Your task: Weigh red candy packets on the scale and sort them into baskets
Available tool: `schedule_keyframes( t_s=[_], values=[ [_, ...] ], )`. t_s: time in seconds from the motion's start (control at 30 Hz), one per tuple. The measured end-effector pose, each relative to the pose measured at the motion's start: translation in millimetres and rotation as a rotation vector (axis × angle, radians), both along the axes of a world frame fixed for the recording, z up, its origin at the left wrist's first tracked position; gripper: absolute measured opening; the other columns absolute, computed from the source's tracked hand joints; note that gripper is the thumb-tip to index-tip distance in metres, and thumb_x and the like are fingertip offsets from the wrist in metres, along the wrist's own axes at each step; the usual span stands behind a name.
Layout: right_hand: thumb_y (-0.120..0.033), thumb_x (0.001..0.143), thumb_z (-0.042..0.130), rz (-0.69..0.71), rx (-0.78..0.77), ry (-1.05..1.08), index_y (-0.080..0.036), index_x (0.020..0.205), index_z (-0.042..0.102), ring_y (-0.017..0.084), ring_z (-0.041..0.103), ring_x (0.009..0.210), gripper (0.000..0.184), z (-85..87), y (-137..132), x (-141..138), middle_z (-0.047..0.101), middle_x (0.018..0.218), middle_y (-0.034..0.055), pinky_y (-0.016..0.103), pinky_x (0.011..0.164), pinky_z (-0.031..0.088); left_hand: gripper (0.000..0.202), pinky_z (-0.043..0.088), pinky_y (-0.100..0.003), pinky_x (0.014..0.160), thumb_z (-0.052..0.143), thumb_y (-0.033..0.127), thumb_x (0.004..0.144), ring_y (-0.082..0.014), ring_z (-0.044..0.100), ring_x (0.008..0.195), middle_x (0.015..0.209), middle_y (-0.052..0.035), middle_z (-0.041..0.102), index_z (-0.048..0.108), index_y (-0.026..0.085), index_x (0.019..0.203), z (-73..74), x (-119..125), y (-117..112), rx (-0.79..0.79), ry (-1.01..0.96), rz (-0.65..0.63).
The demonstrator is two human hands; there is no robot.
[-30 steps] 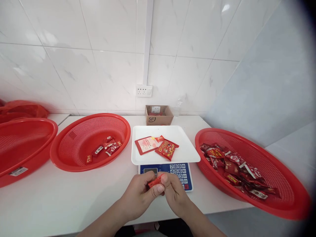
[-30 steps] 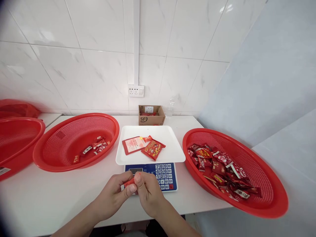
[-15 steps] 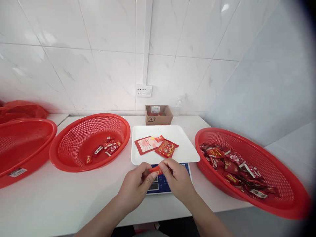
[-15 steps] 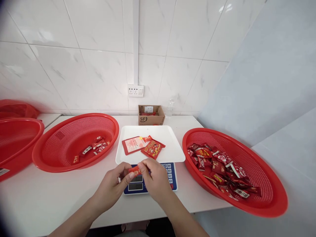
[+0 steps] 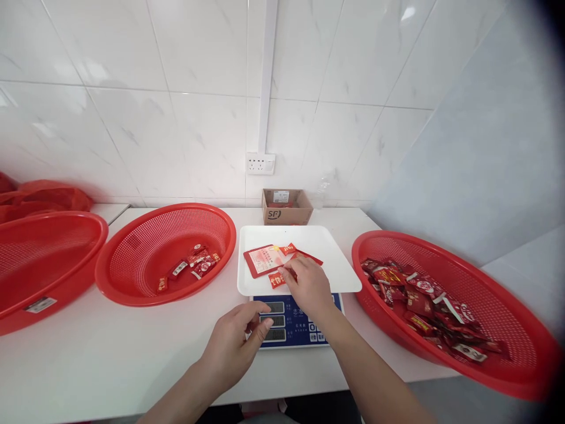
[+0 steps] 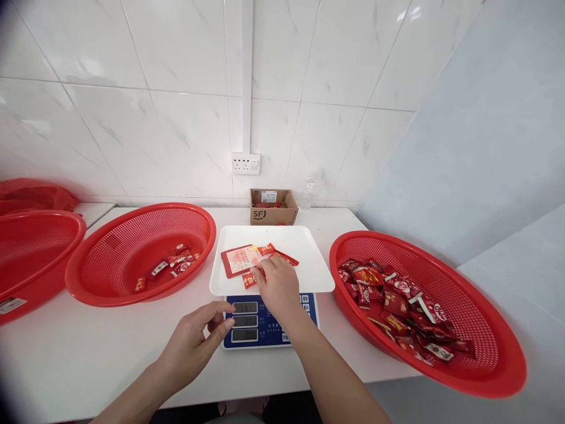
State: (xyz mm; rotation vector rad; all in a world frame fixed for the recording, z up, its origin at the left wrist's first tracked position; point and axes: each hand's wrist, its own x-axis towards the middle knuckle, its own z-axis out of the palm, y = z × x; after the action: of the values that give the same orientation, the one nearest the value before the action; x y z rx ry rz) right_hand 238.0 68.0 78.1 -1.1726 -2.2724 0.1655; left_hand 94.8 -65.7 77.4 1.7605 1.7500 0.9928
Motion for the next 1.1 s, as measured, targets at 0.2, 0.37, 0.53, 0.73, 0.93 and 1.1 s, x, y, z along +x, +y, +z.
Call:
schedule_keyframes(
  t_s=[0.2, 0.37, 0.53, 0.73, 0.93, 1.1],
  values=[
    [-0.035, 0.086, 0.048, 0.012, -0.087, -0.098, -0.023, 0.109, 0.060, 0.024, 0.050, 0.109, 0.030, 4.1, -2.0, 13.7, 0.059, 0.117, 0.0071, 0.041, 0.088, 0.039, 0.027, 0.046, -0.023, 0.059, 0.043, 0.038, 0.086, -0.0128, 0.055, 0.065, 0.073, -0.0010, 0.062, 0.062, 0.022, 0.096, -1.2, -5.5, -4.5, -0.037, 0.006, 0.006],
    [-0.031, 0.084, 0.049, 0.006, -0.121, -0.192, -0.023, 0.109, 0.061, 0.025, 0.049, 0.112, 0.029, 3.7, 8.3, 22.3, 0.056, 0.122, 0.0071, 0.041, 0.090, 0.039, 0.026, 0.046, -0.023, 0.060, 0.043, 0.038, 0.086, -0.0132, 0.055, 0.067, 0.077, -0.0019, 0.063, 0.062, 0.023, 0.095, -0.6, -4.7, -5.9, -0.077, 0.003, -0.016],
    [-0.034, 0.085, 0.049, -0.015, -0.120, -0.168, -0.022, 0.113, 0.061, 0.027, 0.045, 0.117, 0.033, 5.9, 12.9, 20.7, 0.057, 0.123, 0.0084, 0.043, 0.095, 0.036, 0.025, 0.047, -0.022, 0.060, 0.044, 0.037, 0.086, -0.0131, 0.056, 0.067, 0.080, -0.0021, 0.065, 0.063, 0.023, 0.094, -1.4, -5.7, -6.3, -0.064, 0.002, -0.038],
    [-0.037, 0.084, 0.052, 0.177, -0.182, -0.248, -0.026, 0.123, 0.056, 0.030, 0.029, 0.131, 0.040, 4.3, 6.1, 10.2, 0.042, 0.140, 0.0061, 0.051, 0.104, 0.025, 0.024, 0.047, -0.023, 0.062, 0.044, 0.036, 0.086, -0.0125, 0.056, 0.067, 0.081, -0.0018, 0.065, 0.063, 0.023, 0.093, -1.9, -5.8, -6.5, -0.061, -0.017, -0.043],
    [-0.037, 0.087, 0.047, 0.131, -0.185, -0.271, -0.024, 0.122, 0.057, 0.030, 0.027, 0.132, 0.039, 9.5, 11.9, 4.2, 0.042, 0.140, 0.0082, 0.052, 0.106, 0.021, 0.024, 0.046, -0.022, 0.062, 0.043, 0.035, 0.087, -0.0124, 0.056, 0.067, 0.080, -0.0012, 0.065, 0.062, 0.022, 0.092, -0.2, -4.0, -6.4, -0.080, -0.022, -0.063],
    [-0.050, 0.091, 0.030, 0.403, -0.222, -0.262, -0.030, 0.127, 0.050, 0.030, 0.014, 0.137, 0.047, 16.2, -2.9, -8.0, 0.038, 0.143, 0.0028, 0.061, 0.105, 0.007, 0.023, 0.045, -0.022, 0.063, 0.042, 0.034, 0.087, -0.0124, 0.056, 0.067, 0.080, -0.0014, 0.065, 0.061, 0.022, 0.092, 0.1, -1.8, -4.8, -0.056, -0.001, -0.109]
  ],
)
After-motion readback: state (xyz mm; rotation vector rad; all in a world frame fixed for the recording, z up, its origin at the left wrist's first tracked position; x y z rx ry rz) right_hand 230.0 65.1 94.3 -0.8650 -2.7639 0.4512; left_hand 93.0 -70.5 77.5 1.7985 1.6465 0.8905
